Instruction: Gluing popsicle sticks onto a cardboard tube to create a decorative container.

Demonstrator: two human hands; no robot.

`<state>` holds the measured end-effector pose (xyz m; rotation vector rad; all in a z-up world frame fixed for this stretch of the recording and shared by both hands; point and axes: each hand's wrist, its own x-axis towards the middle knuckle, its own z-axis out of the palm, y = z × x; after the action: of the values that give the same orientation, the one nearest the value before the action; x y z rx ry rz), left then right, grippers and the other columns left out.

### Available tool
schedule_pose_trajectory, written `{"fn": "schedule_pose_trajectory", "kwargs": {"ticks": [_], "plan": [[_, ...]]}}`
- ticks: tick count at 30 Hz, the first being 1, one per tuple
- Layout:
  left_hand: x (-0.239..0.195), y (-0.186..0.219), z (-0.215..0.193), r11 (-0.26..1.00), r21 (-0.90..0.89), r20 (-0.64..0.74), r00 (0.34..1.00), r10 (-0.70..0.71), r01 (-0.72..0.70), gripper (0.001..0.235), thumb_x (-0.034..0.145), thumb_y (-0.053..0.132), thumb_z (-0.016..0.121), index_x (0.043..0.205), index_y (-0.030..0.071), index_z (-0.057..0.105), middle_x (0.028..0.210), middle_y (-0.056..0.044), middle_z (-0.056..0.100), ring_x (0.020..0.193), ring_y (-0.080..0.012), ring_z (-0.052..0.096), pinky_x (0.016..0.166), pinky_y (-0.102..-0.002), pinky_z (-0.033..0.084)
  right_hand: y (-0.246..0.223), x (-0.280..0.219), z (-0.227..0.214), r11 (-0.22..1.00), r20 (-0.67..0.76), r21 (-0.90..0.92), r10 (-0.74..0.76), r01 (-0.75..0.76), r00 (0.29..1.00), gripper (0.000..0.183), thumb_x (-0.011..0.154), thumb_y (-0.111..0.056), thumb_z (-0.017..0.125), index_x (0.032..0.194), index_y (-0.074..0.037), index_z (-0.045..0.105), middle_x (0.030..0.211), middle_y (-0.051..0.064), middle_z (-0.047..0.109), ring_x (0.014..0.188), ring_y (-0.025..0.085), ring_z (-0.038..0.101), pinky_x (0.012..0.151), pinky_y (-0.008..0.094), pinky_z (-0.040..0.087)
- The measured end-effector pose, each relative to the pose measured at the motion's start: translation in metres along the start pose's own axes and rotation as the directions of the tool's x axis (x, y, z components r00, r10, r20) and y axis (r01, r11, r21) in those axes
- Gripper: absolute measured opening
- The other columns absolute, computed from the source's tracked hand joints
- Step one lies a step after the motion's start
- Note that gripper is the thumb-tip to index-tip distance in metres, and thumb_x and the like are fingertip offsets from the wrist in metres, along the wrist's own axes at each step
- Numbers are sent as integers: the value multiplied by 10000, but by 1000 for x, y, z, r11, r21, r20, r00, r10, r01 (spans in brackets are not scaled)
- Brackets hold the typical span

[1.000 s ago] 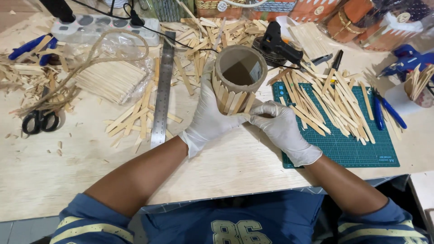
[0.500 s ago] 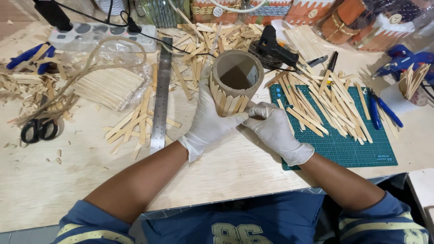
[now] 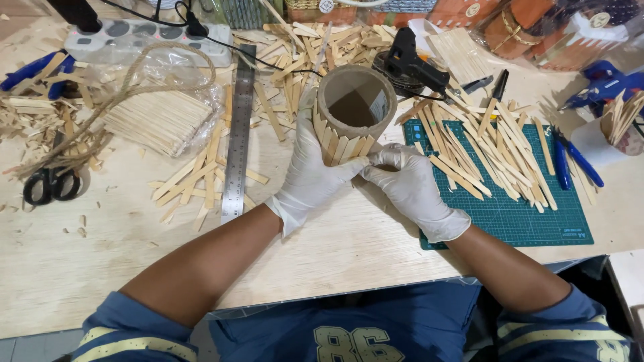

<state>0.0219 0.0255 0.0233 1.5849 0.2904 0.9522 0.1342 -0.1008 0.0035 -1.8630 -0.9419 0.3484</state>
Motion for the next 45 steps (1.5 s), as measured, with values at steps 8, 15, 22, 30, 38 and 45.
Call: {"fn": "schedule_pose_trajectory", "kwargs": {"ticks": [8, 15, 22, 30, 38, 45], "plan": [[5, 16, -7, 989, 148, -80, 997, -6, 18, 971, 601, 41, 974, 1404, 35, 428, 1254, -162, 632, 1193, -332, 651, 1060, -473, 535, -1, -3, 5, 999, -15, 29, 35, -35, 999, 111, 772, -128, 877, 871, -120, 826, 901, 132, 724, 943, 297, 678, 864, 379, 518], [4, 20, -3, 981, 195, -122, 993, 8, 16, 875, 609, 80, 982, 1332, 16, 491, 1208, -209, 659, 1146, -377, 670, 990, -490, 564, 3, 1, 0, 999, 5, 31, 36, -37, 999, 98, 759, -125, 881, 843, -122, 829, 872, 138, 718, 917, 303, 669, 862, 368, 504], [2, 6, 3, 980, 193, -117, 993, -22, 44, 999, 589, 158, 1016, 1410, 62, 456, 1276, -136, 650, 1225, -327, 651, 1040, -448, 547, 3, 0, -2, 999, -1, 28, 36, -36, 999, 116, 748, -156, 901, 842, -145, 834, 845, 103, 706, 923, 271, 659, 869, 357, 500], [3, -6, 1, 985, 173, -127, 992, -2, 25, 837, 609, 144, 1012, 1297, 74, 538, 1186, -128, 699, 1119, -310, 705, 975, -465, 572, -4, -3, -1, 997, -22, 52, 63, -62, 998, 158, 731, -163, 924, 853, -121, 833, 824, 119, 708, 900, 273, 680, 855, 364, 522], [3, -3, -2, 989, 142, -118, 993, -29, 46, 853, 614, 105, 998, 1323, 69, 525, 1204, -139, 701, 1127, -306, 701, 987, -467, 572, 5, 0, 4, 992, -49, 83, 95, -91, 994, 133, 749, -192, 925, 830, -157, 825, 823, 67, 746, 905, 205, 691, 851, 306, 522], [6, 6, -6, 971, 214, -119, 989, -82, 107, 978, 625, 179, 1002, 1426, 115, 445, 1305, -122, 673, 1212, -313, 669, 1032, -471, 566, -5, 6, -6, 998, -118, 63, 21, -14, 993, 97, 826, -138, 861, 852, -195, 786, 786, 12, 735, 863, 114, 699, 869, 255, 537]]}}
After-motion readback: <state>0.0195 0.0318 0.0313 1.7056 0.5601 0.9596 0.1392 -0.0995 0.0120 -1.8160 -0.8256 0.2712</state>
